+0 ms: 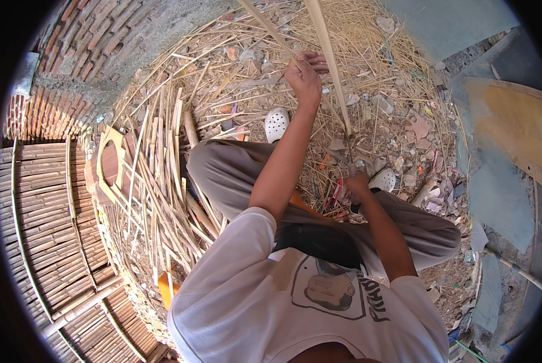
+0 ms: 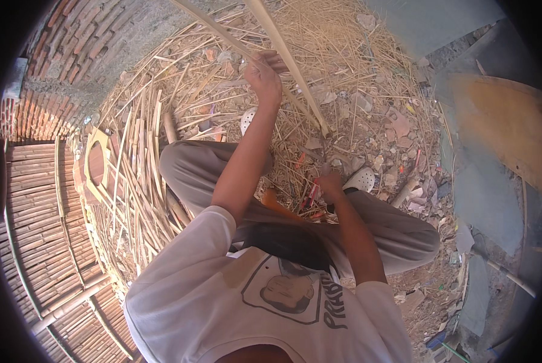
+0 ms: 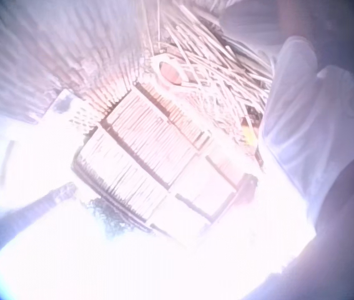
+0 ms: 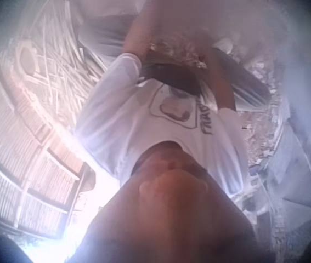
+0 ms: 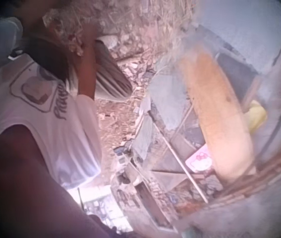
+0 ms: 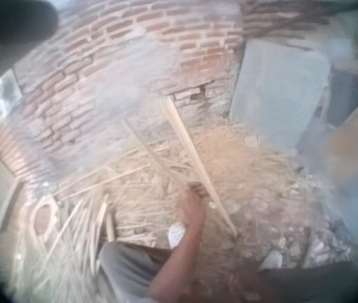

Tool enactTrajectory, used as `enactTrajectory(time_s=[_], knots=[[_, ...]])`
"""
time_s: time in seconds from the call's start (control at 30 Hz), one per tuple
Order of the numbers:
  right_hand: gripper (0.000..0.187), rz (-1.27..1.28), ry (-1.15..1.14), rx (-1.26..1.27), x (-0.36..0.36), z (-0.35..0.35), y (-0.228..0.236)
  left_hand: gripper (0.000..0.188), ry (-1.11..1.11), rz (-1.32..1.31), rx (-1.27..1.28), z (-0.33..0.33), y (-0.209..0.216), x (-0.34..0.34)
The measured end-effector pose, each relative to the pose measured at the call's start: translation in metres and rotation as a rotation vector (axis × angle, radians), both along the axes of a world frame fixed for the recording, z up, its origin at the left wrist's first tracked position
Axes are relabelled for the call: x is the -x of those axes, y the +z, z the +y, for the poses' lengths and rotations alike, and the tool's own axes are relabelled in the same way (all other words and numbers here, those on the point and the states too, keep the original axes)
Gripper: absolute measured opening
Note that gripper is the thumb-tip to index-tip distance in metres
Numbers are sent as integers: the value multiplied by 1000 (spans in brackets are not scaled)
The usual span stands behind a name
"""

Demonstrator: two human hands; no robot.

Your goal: The person sits on the ground and uses a large knife to split bamboo sticks into thin strips. They repeatedly position the bamboo against the blade and strike it with a wooden mallet to drive the knife through the material, creating a pile of processed bamboo strips.

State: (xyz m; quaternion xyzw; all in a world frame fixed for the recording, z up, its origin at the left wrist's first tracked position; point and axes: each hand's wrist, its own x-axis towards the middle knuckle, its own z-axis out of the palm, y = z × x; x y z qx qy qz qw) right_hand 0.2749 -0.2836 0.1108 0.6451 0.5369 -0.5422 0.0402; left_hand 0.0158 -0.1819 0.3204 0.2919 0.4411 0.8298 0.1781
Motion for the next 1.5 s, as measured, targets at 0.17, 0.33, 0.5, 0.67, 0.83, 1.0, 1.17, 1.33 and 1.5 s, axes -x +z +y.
enactTrajectory(time_s=[0.17,0.33,0.5,0.67,0.83,1.0,1.17,1.33,1.5], knots=[[15,730,-443,800,-20,23,-2,52,-68,4,-9,32,4,35],[20,453,-275,463,4,12,12,51,-105,-110,14,19,-10,54],[10,787,-503,920,-21,35,-11,53,-59,-137,33,11,-8,65],[10,578,-318,519,-22,34,-16,53,-139,-186,62,20,-6,65],[19,75,26,-305,-6,26,13,56,-95,23,30,17,6,50],[33,57,135,-490,19,31,77,53,-129,40,100,22,10,20],[27,-104,131,-523,-15,6,-11,50,7,256,64,35,14,16],[13,-78,-72,-196,-27,-26,-45,49,-107,-53,102,42,14,29],[5,484,-294,625,-58,0,-67,54,-206,2,68,45,31,22]])
